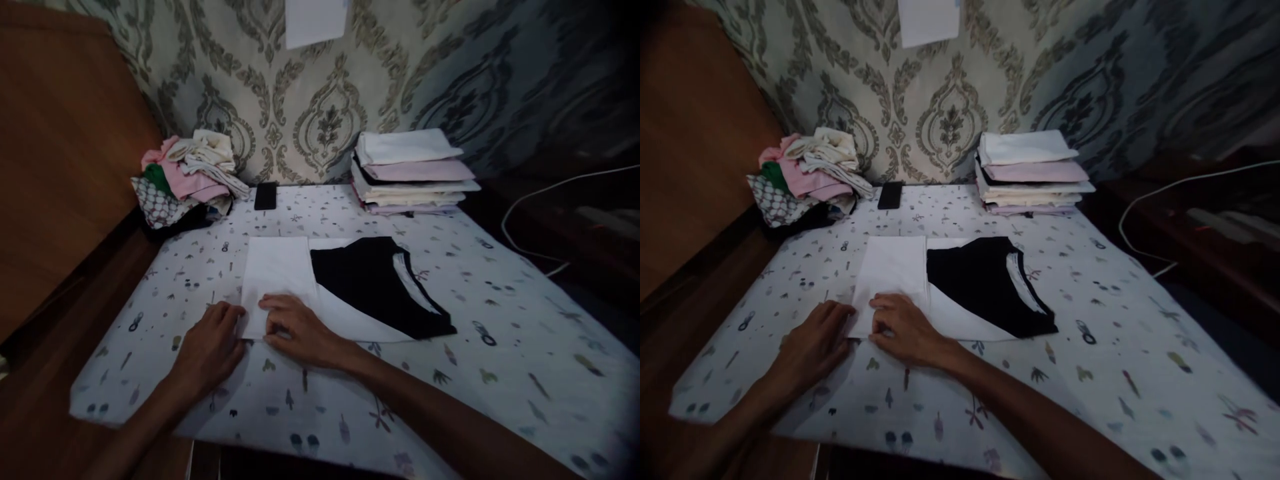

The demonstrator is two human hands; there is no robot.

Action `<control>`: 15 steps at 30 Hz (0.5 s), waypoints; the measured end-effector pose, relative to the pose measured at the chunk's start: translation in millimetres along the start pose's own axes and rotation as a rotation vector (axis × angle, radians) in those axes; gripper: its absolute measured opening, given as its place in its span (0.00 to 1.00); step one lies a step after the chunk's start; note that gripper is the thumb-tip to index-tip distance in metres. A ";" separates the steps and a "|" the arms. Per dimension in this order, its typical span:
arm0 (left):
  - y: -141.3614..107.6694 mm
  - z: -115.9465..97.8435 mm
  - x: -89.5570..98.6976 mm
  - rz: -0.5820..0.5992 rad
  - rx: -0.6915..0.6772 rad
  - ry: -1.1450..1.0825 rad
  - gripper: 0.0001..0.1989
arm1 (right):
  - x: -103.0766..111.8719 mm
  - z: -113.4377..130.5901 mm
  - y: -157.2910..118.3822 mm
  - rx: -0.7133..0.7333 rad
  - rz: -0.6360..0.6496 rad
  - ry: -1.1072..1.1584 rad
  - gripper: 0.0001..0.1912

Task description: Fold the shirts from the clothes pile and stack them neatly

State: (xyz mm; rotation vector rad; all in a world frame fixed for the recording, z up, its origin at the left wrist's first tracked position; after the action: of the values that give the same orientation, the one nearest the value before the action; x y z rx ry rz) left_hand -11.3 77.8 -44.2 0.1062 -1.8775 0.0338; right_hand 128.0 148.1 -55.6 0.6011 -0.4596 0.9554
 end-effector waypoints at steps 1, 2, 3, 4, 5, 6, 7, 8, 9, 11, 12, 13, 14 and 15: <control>2.0 7.2 1.2 0.035 0.021 -0.109 0.20 | 2.3 0.0 -0.8 -0.008 -0.026 0.030 0.02; 5.7 15.7 1.4 0.079 0.063 -0.238 0.23 | 6.5 -0.8 -0.8 -0.022 -0.068 0.068 0.05; 11.0 24.9 0.6 0.129 0.128 -0.378 0.25 | 13.1 -2.7 0.2 -0.041 -0.131 0.107 0.09; 17.5 33.6 -1.2 0.176 0.211 -0.518 0.27 | 22.2 -6.0 2.4 -0.068 -0.213 0.136 0.13; 24.9 40.5 -3.0 0.208 0.298 -0.645 0.29 | 32.7 -10.7 5.9 -0.101 -0.302 0.150 0.16; 33.3 45.4 -4.6 0.221 0.381 -0.753 0.30 | 43.6 -16.7 10.7 -0.142 -0.389 0.151 0.18; 42.2 48.3 -5.7 0.218 0.454 -0.835 0.31 | 54.1 -24.3 16.9 -0.192 -0.463 0.144 0.20; 51.6 48.8 -6.6 0.209 0.507 -0.894 0.31 | 63.4 -33.6 23.8 -0.252 -0.525 0.137 0.22; 60.8 47.8 -7.7 0.201 0.546 -0.931 0.30 | 71.3 -44.3 30.9 -0.319 -0.575 0.137 0.23; 76.9 43.1 -12.1 0.224 0.601 -0.949 0.28 | 82.7 -67.9 42.1 -0.453 -0.660 0.158 0.26; 83.0 40.2 -15.9 0.263 0.621 -0.938 0.27 | 86.4 -79.2 45.2 -0.503 -0.707 0.178 0.27; 87.9 37.3 -19.3 0.303 0.633 -0.924 0.25 | 88.3 -89.8 46.6 -0.542 -0.750 0.202 0.27; 91.7 34.6 -22.2 0.343 0.637 -0.910 0.23 | 88.9 -99.2 46.8 -0.566 -0.788 0.227 0.28; 94.4 31.9 -24.5 0.379 0.632 -0.899 0.22 | 88.1 -107.3 46.2 -0.579 -0.820 0.250 0.28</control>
State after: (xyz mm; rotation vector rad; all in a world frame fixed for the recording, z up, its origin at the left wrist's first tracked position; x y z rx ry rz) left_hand -42.8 170.7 -74.3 0.2206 -2.6906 0.9827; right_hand 143.6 292.9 -69.9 0.0990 -0.2065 0.0852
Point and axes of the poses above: each hand's wrist, its own y-axis towards the middle knuckle, its own x-axis out of the back of the hand, z = x × y, the point moved 8 cm from there along y, towards the middle knuckle, and after that the axes turned 4 degrees about x, right-handed, at the moved point
